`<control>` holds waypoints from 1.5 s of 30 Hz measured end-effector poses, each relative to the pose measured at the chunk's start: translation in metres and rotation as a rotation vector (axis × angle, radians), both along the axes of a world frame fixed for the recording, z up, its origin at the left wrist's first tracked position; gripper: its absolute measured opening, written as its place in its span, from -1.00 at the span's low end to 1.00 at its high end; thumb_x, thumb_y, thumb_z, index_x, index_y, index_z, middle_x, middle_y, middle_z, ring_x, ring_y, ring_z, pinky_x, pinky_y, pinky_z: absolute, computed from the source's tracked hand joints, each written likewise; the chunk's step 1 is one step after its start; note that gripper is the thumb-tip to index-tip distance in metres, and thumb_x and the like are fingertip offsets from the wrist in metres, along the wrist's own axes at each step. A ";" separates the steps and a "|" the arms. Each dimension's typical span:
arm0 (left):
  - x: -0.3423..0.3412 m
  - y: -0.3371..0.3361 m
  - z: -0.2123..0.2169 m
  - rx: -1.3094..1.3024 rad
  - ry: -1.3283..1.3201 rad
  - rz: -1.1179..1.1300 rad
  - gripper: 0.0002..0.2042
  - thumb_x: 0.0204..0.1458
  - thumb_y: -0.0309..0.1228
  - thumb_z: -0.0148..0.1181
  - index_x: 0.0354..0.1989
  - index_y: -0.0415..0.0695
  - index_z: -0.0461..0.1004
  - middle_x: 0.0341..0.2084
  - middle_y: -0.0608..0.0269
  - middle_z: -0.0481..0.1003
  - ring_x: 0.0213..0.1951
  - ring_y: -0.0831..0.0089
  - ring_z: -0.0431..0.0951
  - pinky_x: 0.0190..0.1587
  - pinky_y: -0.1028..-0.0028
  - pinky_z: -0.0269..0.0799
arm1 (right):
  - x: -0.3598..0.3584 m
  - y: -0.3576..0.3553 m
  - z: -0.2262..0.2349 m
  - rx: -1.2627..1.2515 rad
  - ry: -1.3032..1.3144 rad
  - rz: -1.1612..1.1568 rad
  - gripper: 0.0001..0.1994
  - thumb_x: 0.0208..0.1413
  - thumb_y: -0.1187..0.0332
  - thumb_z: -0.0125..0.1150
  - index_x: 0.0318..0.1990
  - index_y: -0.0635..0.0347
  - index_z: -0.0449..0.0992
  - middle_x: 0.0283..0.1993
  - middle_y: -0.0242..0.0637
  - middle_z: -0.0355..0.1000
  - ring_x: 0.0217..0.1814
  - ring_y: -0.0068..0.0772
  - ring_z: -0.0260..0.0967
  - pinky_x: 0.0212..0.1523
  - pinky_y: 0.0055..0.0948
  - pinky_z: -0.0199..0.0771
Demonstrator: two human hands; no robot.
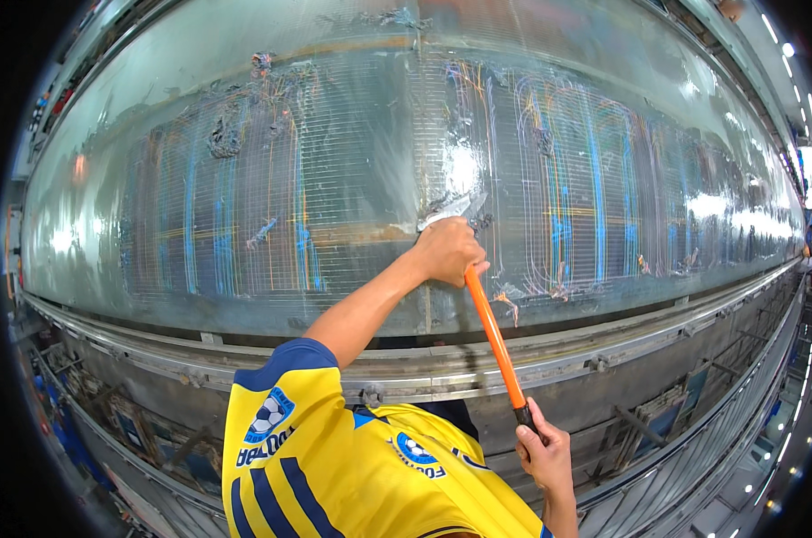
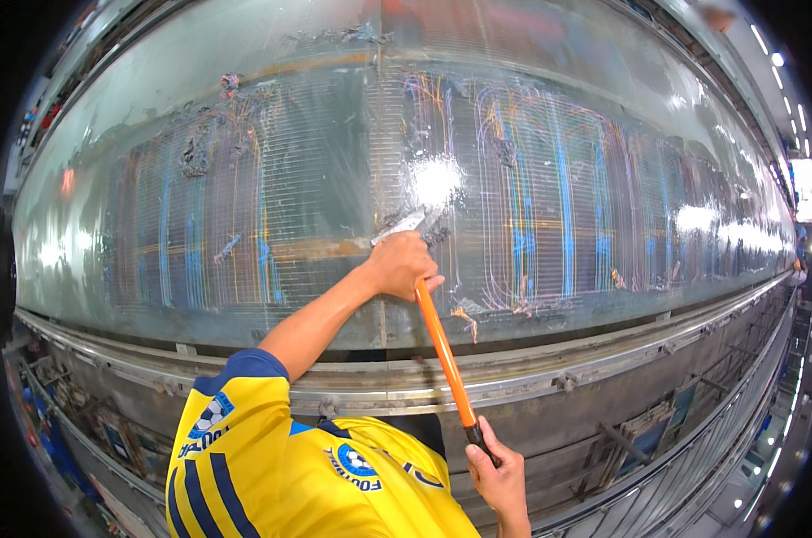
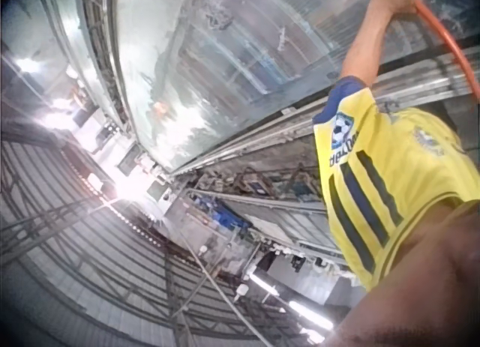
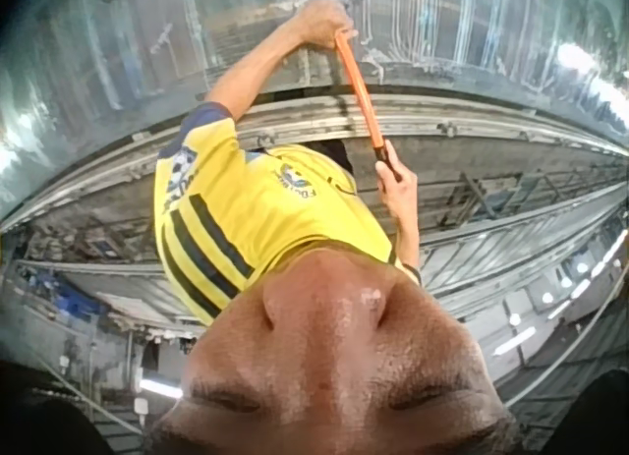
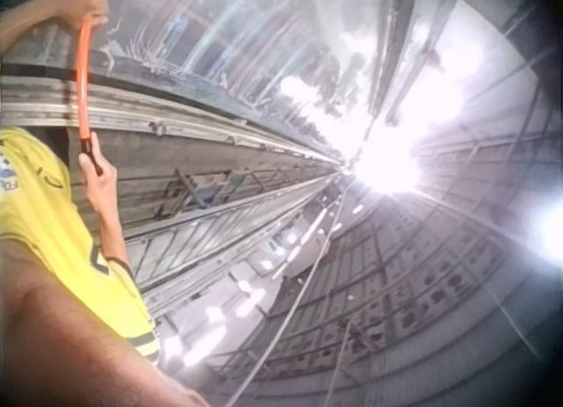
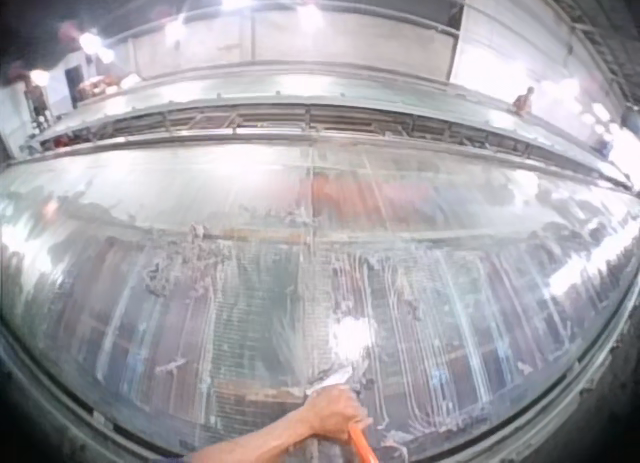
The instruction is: The person uses a long-handled squeegee to scrape and wipe a large curved glass window from the inside, removing dried residue and streaks. The person repeatedly moves the squeegee across the surface, occasionally wiping the blade with their hand to clear debris.
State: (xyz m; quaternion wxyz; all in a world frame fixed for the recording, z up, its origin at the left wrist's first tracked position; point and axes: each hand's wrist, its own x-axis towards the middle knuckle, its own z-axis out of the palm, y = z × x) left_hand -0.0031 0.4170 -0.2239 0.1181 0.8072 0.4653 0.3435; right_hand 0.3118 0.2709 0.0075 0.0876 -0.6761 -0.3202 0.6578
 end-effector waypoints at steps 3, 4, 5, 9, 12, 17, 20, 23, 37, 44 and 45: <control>0.000 -0.007 0.003 -0.017 0.029 0.076 -0.61 -0.07 -0.20 0.35 -0.83 0.04 0.34 -0.82 0.29 0.36 -0.63 0.20 0.41 -0.43 0.25 0.33 | 0.004 -0.008 -0.003 0.026 0.004 0.037 -0.47 0.25 0.51 0.29 0.37 0.31 0.39 -0.50 -0.56 0.31 -0.54 -0.78 0.16 -0.57 -0.63 0.13; 0.002 -0.017 0.006 -0.047 0.025 0.067 -0.61 -0.07 -0.20 0.34 -0.83 0.03 0.34 -0.81 0.29 0.36 -0.63 0.20 0.41 -0.44 0.24 0.32 | 0.009 -0.014 0.002 0.015 -0.018 0.070 -0.47 0.25 0.51 0.29 0.37 0.31 0.39 -0.50 -0.56 0.31 -0.55 -0.78 0.16 -0.57 -0.63 0.13; 0.005 -0.031 0.010 -0.071 0.024 0.057 -0.61 -0.07 -0.20 0.34 -0.83 0.03 0.34 -0.81 0.28 0.35 -0.62 0.20 0.41 -0.44 0.24 0.32 | 0.013 -0.020 0.003 0.010 -0.038 0.099 -0.47 0.24 0.50 0.30 0.36 0.31 0.40 -0.50 -0.56 0.30 -0.55 -0.78 0.16 -0.56 -0.63 0.14; -0.004 -0.011 0.000 -0.048 0.042 0.037 -0.61 -0.07 -0.20 0.33 -0.83 0.03 0.33 -0.81 0.27 0.33 -0.60 0.20 0.42 -0.45 0.24 0.31 | 0.005 -0.007 -0.011 0.055 -0.069 0.182 -0.48 0.25 0.48 0.28 0.36 0.29 0.41 -0.51 -0.56 0.30 -0.56 -0.78 0.16 -0.57 -0.63 0.12; -0.001 -0.004 0.003 -0.035 0.002 0.063 -0.61 -0.05 -0.23 0.31 -0.83 0.03 0.32 -0.81 0.27 0.34 -0.59 0.21 0.43 -0.42 0.25 0.31 | 0.003 0.004 -0.013 0.053 -0.021 0.063 -0.48 0.25 0.49 0.25 0.37 0.32 0.40 -0.52 -0.55 0.29 -0.56 -0.77 0.14 -0.57 -0.62 0.12; 0.006 -0.027 -0.001 -0.085 0.027 -0.011 -0.63 -0.07 -0.22 0.32 -0.83 0.04 0.35 -0.80 0.30 0.36 -0.59 0.24 0.43 -0.40 0.26 0.31 | 0.021 -0.019 -0.009 0.008 -0.016 0.107 -0.49 0.23 0.48 0.28 0.34 0.33 0.42 -0.50 -0.54 0.35 -0.53 -0.79 0.18 -0.53 -0.63 0.16; -0.008 -0.004 -0.004 -0.049 0.049 0.036 -0.64 -0.07 -0.23 0.32 -0.83 0.05 0.36 -0.79 0.30 0.38 -0.60 0.25 0.43 -0.40 0.26 0.32 | 0.010 0.011 -0.029 0.032 -0.031 0.116 -0.47 0.25 0.46 0.28 0.38 0.27 0.39 -0.55 -0.56 0.26 -0.59 -0.76 0.12 -0.59 -0.60 0.11; -0.002 -0.005 0.003 -0.019 0.032 0.048 -0.63 -0.06 -0.22 0.33 -0.83 0.05 0.37 -0.79 0.30 0.38 -0.60 0.23 0.43 -0.40 0.25 0.32 | 0.012 0.007 -0.021 0.057 0.041 0.112 -0.40 0.25 0.44 0.25 0.44 0.31 0.29 -0.57 -0.47 0.30 -0.64 -0.74 0.09 -0.67 -0.60 0.04; -0.053 0.002 0.021 -0.020 0.074 0.079 -0.52 -0.03 -0.06 0.39 -0.81 -0.02 0.32 -0.77 0.25 0.34 -0.58 0.16 0.40 -0.41 0.17 0.25 | -0.011 0.039 -0.023 0.120 0.100 0.281 -0.40 0.22 0.46 0.26 0.43 0.27 0.32 -0.55 -0.51 0.28 -0.60 -0.75 0.12 -0.63 -0.61 0.10; 0.048 -0.110 0.032 -0.127 -0.021 0.058 -0.66 0.01 -0.12 0.40 -0.63 -0.02 0.45 -0.59 0.31 0.48 -0.38 0.26 0.48 -0.25 0.24 0.30 | 0.102 -0.010 0.006 -0.029 -0.024 0.261 -0.42 0.16 0.52 0.35 0.37 0.24 0.41 -0.53 -0.57 0.34 -0.59 -0.78 0.14 -0.59 -0.63 0.12; 0.056 -0.109 0.039 -0.144 -0.038 0.039 -0.71 0.01 -0.14 0.40 -0.57 -0.03 0.50 -0.54 0.29 0.51 -0.32 0.25 0.53 -0.23 0.24 0.32 | 0.106 -0.014 0.009 -0.047 -0.031 0.218 -0.41 0.16 0.52 0.35 0.37 0.24 0.41 -0.54 -0.56 0.34 -0.61 -0.79 0.14 -0.59 -0.63 0.12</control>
